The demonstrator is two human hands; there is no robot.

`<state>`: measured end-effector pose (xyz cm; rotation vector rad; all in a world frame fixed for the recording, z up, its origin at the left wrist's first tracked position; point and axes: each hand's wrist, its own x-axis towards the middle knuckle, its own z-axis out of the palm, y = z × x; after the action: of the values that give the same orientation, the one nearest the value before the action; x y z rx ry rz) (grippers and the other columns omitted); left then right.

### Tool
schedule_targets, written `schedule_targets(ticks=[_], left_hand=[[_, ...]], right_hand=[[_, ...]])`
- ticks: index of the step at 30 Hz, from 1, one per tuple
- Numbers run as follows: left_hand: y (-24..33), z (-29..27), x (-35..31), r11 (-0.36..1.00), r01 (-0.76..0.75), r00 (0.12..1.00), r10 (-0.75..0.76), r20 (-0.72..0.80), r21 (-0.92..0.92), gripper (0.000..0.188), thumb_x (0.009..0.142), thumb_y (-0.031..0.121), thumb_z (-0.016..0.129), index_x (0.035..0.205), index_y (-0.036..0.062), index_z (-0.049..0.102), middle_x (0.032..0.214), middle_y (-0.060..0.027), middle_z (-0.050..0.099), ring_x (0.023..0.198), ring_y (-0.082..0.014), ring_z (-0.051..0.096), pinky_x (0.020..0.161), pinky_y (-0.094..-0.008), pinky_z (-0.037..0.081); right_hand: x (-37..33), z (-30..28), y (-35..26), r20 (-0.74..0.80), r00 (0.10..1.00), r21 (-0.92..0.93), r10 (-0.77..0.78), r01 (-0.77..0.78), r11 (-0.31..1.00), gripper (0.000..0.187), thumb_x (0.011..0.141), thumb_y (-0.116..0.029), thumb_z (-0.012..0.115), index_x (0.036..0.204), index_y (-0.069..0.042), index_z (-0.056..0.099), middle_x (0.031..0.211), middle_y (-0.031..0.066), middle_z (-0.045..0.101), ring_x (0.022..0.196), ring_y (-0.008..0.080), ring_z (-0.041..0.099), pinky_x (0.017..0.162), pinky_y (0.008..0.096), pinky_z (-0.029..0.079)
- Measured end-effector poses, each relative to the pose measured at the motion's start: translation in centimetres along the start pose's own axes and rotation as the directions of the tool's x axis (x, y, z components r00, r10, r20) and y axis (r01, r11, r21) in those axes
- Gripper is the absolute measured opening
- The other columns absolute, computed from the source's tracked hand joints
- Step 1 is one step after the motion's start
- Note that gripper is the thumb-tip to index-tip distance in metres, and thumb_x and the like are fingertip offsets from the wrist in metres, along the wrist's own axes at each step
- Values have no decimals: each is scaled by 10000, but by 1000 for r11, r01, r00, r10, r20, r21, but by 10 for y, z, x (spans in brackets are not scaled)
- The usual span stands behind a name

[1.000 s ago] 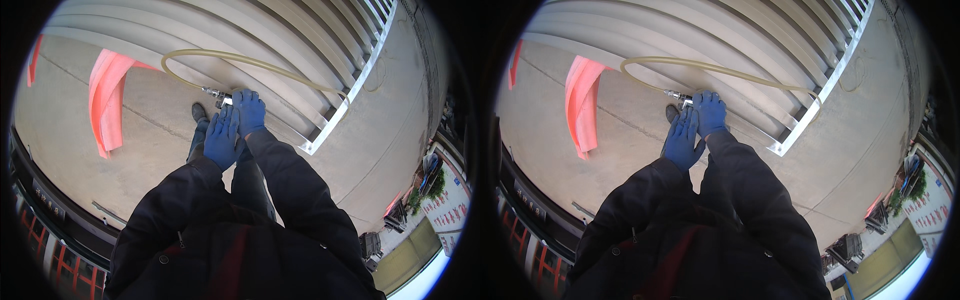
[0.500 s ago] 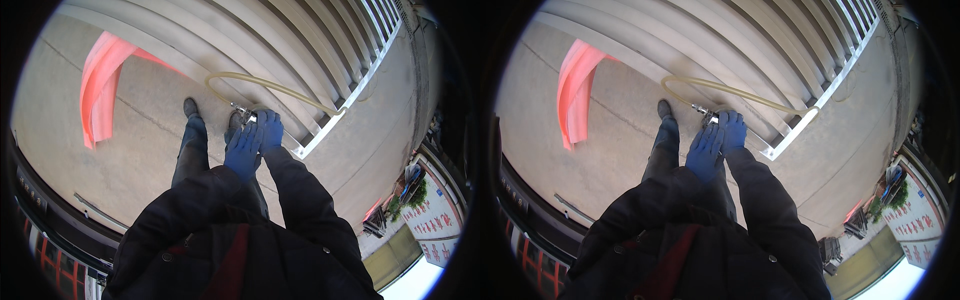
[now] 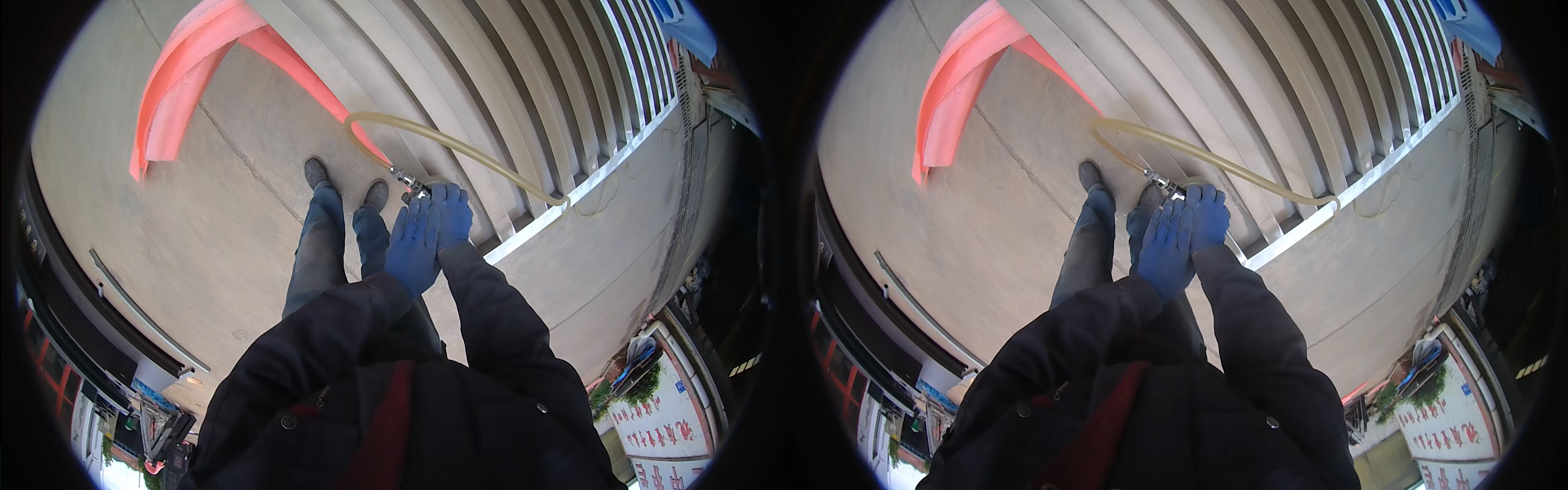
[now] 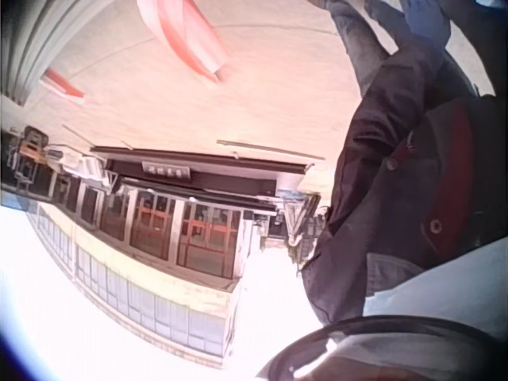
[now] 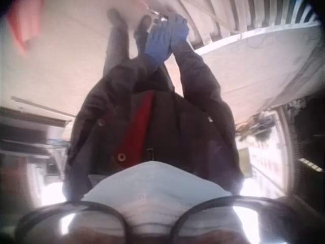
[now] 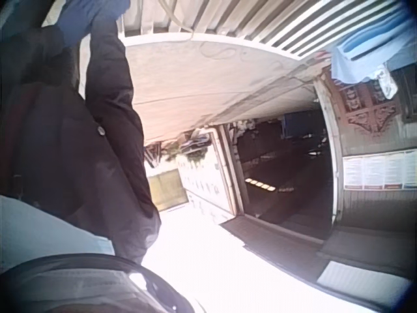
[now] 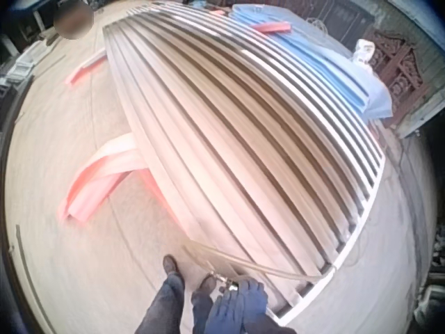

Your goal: The person uses a pneumatic sander to smooth the edges of a white metal grate. They reposition a red plastic sheet on the floor and continue sanding different sections of the grate.

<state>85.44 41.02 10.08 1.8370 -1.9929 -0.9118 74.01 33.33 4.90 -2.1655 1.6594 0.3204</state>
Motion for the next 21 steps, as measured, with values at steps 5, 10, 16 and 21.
schedule_targets(ticks=[5,10,16,21], left_hand=[[-43,-11,28,994,72,983,-58,-176,77,839,998,377,641,1647,-101,410,1683,-336,443,1627,-472,365,1372,-576,213],[-30,0,11,996,69,994,-74,-82,-55,883,962,348,651,1687,-79,383,1751,-314,367,1665,-463,298,1373,-593,191],[-2,7,-6,992,106,993,-102,61,-67,856,966,297,634,1693,-76,376,1760,-296,366,1672,-450,288,1380,-580,186],[-31,3,19,995,98,989,-100,-110,-22,808,970,326,641,1626,-106,451,1691,-296,464,1634,-462,353,1370,-587,210]], right_hand=[[67,7,-34,-72,994,2,-78,78,997,301,987,-333,712,1183,-115,641,1249,160,630,1173,387,643,882,523,622],[39,3,-21,-37,996,-12,-81,81,997,347,996,-337,713,1265,-128,646,1261,160,630,1185,387,636,901,515,619],[12,2,-2,45,999,-56,-25,27,998,357,1011,-344,700,1277,-116,632,1271,161,630,1225,390,635,915,510,623],[61,12,-12,-162,959,-63,-234,226,972,278,992,-273,694,1200,-98,632,1227,164,632,1181,393,651,866,517,636]])
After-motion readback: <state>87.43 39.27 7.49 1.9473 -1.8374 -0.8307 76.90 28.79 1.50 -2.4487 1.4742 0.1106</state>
